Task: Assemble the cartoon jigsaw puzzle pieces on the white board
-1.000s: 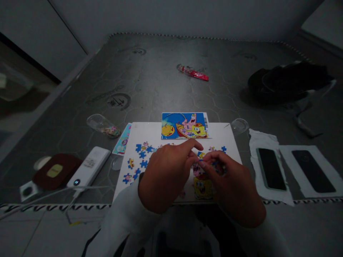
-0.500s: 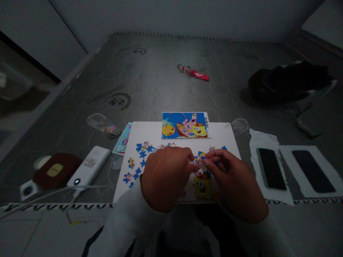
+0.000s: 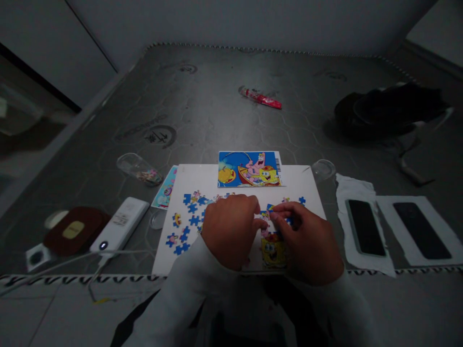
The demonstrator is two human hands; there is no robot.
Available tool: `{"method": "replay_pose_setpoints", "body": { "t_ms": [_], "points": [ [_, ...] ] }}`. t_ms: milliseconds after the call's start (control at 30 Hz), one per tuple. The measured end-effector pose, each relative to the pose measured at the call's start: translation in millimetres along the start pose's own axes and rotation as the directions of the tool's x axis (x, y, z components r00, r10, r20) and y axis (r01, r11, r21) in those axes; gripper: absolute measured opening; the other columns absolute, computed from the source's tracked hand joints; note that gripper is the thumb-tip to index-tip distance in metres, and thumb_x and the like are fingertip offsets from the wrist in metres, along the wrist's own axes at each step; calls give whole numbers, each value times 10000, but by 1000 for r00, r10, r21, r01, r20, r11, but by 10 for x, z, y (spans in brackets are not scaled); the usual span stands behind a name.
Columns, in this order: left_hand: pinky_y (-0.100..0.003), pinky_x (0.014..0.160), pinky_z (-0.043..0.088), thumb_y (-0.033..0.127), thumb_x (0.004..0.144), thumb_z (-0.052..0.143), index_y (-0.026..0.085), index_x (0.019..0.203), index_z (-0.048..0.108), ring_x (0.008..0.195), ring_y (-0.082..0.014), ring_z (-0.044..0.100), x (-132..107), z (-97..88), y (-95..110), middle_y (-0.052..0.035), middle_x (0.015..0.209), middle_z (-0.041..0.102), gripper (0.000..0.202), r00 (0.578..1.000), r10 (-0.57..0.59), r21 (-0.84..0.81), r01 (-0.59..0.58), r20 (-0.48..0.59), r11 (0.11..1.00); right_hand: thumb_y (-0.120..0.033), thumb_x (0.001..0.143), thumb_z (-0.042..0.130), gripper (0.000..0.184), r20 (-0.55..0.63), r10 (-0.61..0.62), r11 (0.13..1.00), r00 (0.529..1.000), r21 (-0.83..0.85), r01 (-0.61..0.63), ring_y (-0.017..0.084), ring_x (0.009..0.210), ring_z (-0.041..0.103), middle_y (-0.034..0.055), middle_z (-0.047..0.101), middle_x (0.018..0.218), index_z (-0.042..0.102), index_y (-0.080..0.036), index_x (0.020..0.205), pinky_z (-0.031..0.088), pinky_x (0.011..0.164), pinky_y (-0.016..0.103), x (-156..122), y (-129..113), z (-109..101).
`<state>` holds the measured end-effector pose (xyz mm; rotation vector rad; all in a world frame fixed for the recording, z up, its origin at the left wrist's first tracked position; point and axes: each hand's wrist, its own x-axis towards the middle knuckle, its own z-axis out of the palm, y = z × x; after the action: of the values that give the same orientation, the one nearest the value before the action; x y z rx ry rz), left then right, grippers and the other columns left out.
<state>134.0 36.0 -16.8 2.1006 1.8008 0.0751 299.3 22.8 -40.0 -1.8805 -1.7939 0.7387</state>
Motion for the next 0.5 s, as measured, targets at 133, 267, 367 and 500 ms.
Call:
{"method": "replay_pose_setpoints", "body": {
  "t_ms": [133,267,367,500],
  "points": [
    [-355,692,473,433,819,725,283,950,722,851,-271,686,-13,-14,21,-11,906,751,199,1000,-1,10,1,4,1000,-360,857,598,173,-46,-39,994,998,-105,34,216,748,670,5,753,831,699,-245,937,385,704,366,-24,-34,45],
    [-364,687,469,414,835,707,278,950,719,844,-273,682,-15,-29,36,-12,914,750,179,1000,-2,7,2,7,1000,-345,875,612,149,-78,-89,980,993,-186,74,233,828,667,26,745,902,687,-230,934,365,736,376,-42,-36,83],
    [-368,676,467,420,828,713,277,949,718,842,-281,682,-19,-28,32,-14,905,749,188,1000,-8,7,8,11,1000,-331,867,646,122,-86,-115,980,990,-172,99,225,850,663,24,735,927,680,-224,915,370,757,371,-39,-20,91],
    [-372,681,468,409,829,714,272,928,722,846,-288,687,-34,-33,29,-19,896,748,169,1000,-11,17,11,7,1000,-308,863,659,82,-66,-139,980,988,-150,127,215,849,657,12,725,899,680,-230,879,369,750,358,-38,-15,96]
  ]
}}
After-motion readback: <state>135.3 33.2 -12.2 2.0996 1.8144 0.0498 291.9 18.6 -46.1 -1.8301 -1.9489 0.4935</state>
